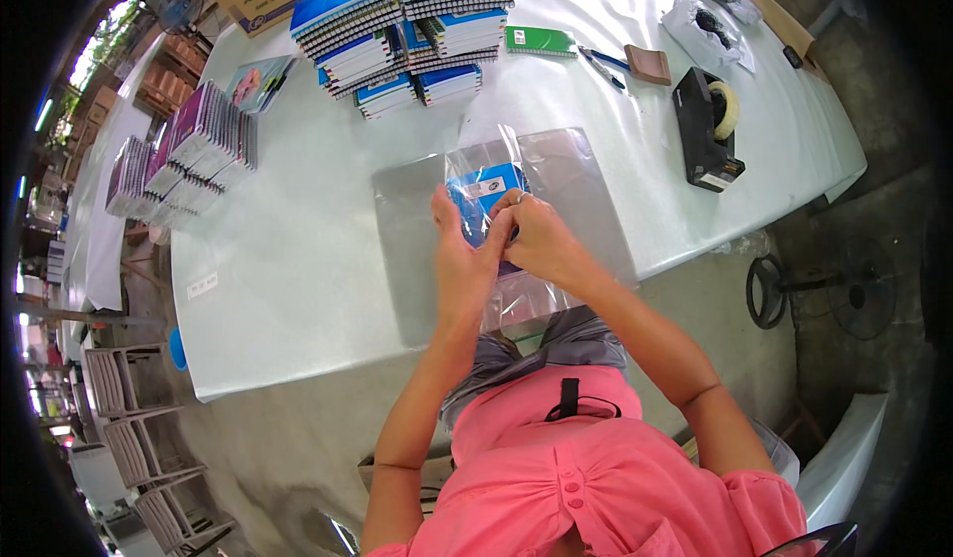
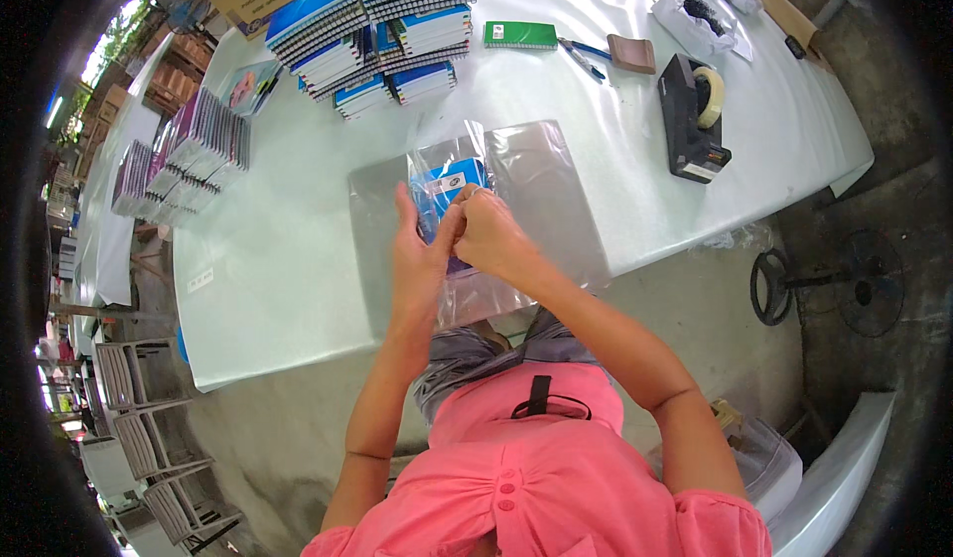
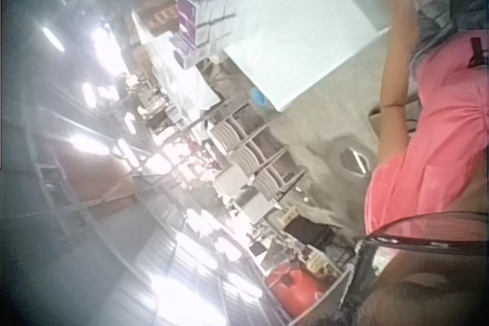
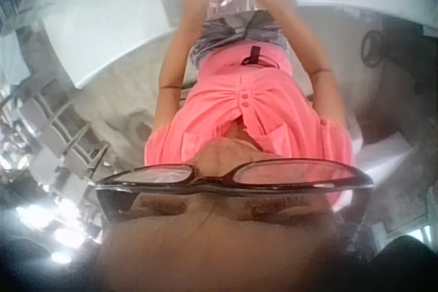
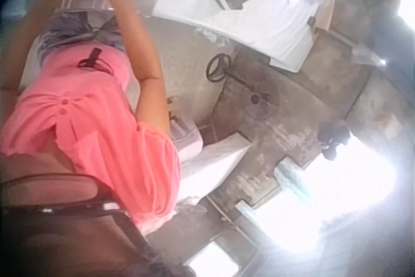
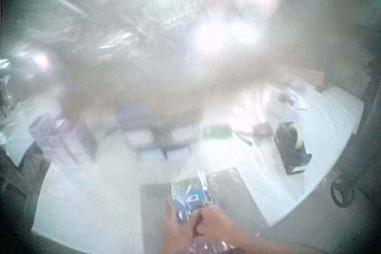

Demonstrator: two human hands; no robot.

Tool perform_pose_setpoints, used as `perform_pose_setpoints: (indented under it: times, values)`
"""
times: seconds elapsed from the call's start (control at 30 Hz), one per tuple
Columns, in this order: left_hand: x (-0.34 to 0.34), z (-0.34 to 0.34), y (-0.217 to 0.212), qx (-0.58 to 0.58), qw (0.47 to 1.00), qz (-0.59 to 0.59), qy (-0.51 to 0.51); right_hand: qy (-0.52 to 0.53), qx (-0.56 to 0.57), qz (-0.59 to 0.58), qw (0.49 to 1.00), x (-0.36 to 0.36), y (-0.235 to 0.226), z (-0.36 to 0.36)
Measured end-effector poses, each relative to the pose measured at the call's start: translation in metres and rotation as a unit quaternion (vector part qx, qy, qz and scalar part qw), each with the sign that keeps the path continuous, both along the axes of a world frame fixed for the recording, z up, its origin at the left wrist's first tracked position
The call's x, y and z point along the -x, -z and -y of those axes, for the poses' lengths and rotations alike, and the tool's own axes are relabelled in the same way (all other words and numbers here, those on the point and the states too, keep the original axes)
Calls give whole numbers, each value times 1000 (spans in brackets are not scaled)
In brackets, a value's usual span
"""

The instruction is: The person places stacks of notebooks into plastic bags and seals them using adhesive tape from a dispenser.

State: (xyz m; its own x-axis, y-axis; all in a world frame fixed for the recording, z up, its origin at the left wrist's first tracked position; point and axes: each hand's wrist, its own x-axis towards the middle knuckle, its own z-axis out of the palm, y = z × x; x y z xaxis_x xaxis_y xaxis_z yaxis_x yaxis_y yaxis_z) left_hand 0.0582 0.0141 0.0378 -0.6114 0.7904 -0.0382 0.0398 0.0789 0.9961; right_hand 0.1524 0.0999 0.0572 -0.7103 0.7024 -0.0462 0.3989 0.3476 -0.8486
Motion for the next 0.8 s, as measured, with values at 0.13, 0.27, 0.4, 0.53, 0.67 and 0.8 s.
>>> perform_pose_setpoints:
  times: [0.13, 0.27, 0.4, 0.53, 0.67, 0.8]
  values:
    - [4, 1, 14, 33, 994, -105, -13, -56, -51, -44, 996, -3, 0, -1]
    - [-2, 0, 7, 19, 994, -103, -19, -48, -37, -40, 997, -6, -1, 0]
    - [1, 2, 13, 4, 995, -102, -18, -46, -39, -45, 997, -6, -1, 2]
    - [22, 13, 22, -16, 998, -57, -9, -61, -18, -6, 998, -3, -18, 3]
    - [36, 35, -15, 60, 989, 97, -95, -61, 30, -33, 997, -8, -9, -4]
    - [18, 40, -34, 15, 950, -288, -118, -76, 55, -34, 995, -7, -11, -2]
